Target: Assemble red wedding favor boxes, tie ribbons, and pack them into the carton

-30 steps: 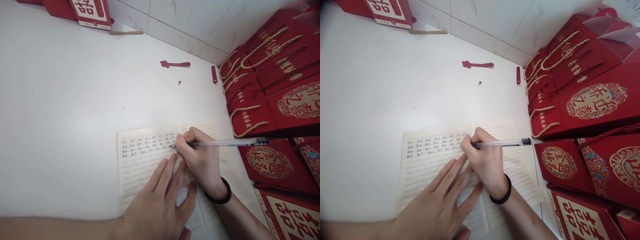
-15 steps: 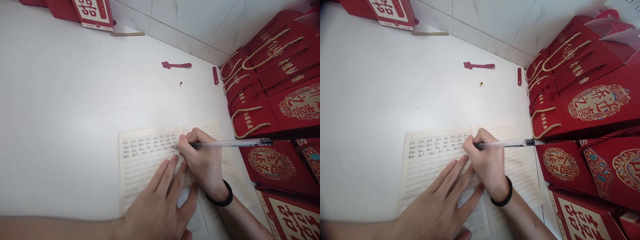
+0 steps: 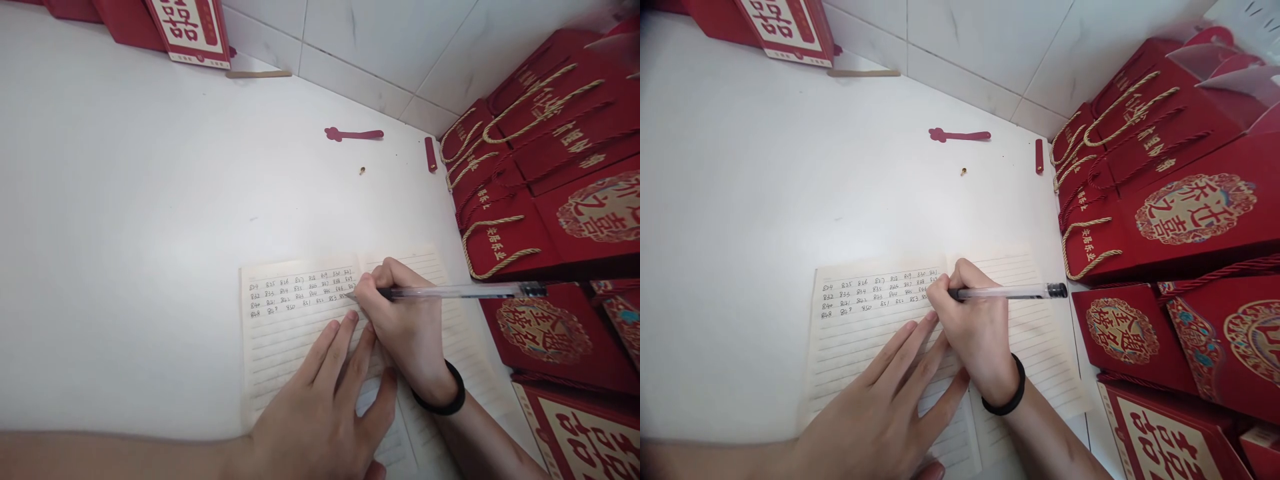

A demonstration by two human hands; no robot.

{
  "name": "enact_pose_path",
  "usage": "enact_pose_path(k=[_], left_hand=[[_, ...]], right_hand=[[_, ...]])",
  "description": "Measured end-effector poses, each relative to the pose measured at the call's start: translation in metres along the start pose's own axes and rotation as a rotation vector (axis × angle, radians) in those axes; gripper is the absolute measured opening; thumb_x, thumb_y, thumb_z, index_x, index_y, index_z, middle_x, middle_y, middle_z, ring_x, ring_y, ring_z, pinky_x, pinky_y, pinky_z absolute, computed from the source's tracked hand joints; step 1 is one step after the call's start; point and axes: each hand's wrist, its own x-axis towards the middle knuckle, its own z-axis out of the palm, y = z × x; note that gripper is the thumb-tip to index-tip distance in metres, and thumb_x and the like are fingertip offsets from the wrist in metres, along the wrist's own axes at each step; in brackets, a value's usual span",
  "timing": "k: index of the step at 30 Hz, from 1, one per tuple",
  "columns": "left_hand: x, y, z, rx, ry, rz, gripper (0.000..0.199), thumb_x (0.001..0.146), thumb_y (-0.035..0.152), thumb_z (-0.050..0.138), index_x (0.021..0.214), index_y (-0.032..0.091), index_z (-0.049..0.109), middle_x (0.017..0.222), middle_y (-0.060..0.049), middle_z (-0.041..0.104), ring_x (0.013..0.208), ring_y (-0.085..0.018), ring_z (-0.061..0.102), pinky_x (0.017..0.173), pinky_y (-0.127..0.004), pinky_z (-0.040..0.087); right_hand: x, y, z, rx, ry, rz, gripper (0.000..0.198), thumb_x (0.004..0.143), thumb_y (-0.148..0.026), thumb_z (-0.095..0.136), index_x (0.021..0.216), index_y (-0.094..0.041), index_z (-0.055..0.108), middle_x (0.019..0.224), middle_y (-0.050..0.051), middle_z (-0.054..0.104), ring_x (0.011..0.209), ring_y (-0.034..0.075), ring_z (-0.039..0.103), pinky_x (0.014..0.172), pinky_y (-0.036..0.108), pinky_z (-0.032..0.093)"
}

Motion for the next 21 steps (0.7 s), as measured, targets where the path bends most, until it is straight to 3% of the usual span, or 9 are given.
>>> enact_pose_path(k=[6, 9, 13, 17, 19, 21], left_hand=[[-0.001, -0.001, 0.0, 0.013, -0.013, 0.009, 0.063, 0.081, 0.054, 0.048, 0.13, 0.014, 0.046, 0.134, -0.018, 0.048, 0.128, -0.037, 0.037, 0.106, -0.05, 0.021], [-0.001, -0.002, 0.001, 0.051, 0.012, 0.025, 0.063, 0.081, 0.057, 0.047, 0.127, 0.013, 0.048, 0.133, -0.02, 0.048, 0.126, -0.039, 0.039, 0.104, -0.052, 0.024], [-0.002, -0.005, 0.01, 0.197, 0.141, 0.05, 0.052, 0.082, 0.047, 0.052, 0.122, 0.014, 0.048, 0.123, -0.022, 0.056, 0.117, -0.039, 0.049, 0.099, -0.053, 0.031], [-0.008, -0.011, 0.04, 0.397, 0.42, 0.056, 0.037, 0.084, 0.034, 0.054, 0.116, 0.017, 0.051, 0.113, -0.017, 0.063, 0.109, -0.034, 0.057, 0.103, -0.053, 0.028], [-0.009, -0.014, 0.063, 0.469, 0.419, 0.064, 0.036, 0.084, 0.035, 0.053, 0.119, 0.022, 0.051, 0.117, -0.012, 0.063, 0.107, -0.03, 0.059, 0.103, -0.049, 0.035], [-0.002, -0.018, 0.085, 0.501, 0.306, -0.017, 0.041, 0.087, 0.036, 0.047, 0.124, 0.02, 0.051, 0.117, -0.013, 0.063, 0.105, -0.027, 0.061, 0.093, -0.039, 0.048]], right_hand=[[0.0, 0.0, -0.001, 0.053, 0.003, 0.036, 0.031, 0.073, -0.016, 0.05, 0.053, -0.017, 0.026, 0.048, -0.006, 0.029, 0.045, 0.006, 0.029, 0.041, 0.016, 0.029], [0.005, 0.006, -0.003, 0.246, 0.059, 0.173, 0.032, 0.072, -0.018, 0.053, 0.053, -0.018, 0.027, 0.044, -0.006, 0.034, 0.041, 0.006, 0.033, 0.039, 0.016, 0.031], [0.018, 0.02, -0.012, 0.478, 0.197, 0.367, 0.039, 0.076, -0.039, 0.063, 0.061, -0.018, 0.033, 0.048, -0.005, 0.044, 0.037, 0.007, 0.037, 0.031, 0.013, 0.026], [0.032, 0.032, -0.018, 0.491, 0.251, 0.332, 0.043, 0.069, -0.056, 0.069, 0.074, -0.018, 0.049, 0.047, -0.005, 0.046, 0.034, 0.006, 0.033, 0.029, 0.012, 0.022], [0.036, 0.034, -0.018, 0.497, 0.229, 0.324, 0.051, 0.067, -0.064, 0.066, 0.086, -0.018, 0.055, 0.048, -0.003, 0.048, 0.034, 0.007, 0.034, 0.029, 0.013, 0.021], [0.037, 0.036, -0.016, 0.507, 0.188, 0.329, 0.062, 0.064, -0.072, 0.062, 0.092, -0.017, 0.058, 0.049, -0.001, 0.05, 0.032, 0.008, 0.032, 0.028, 0.015, 0.019]])
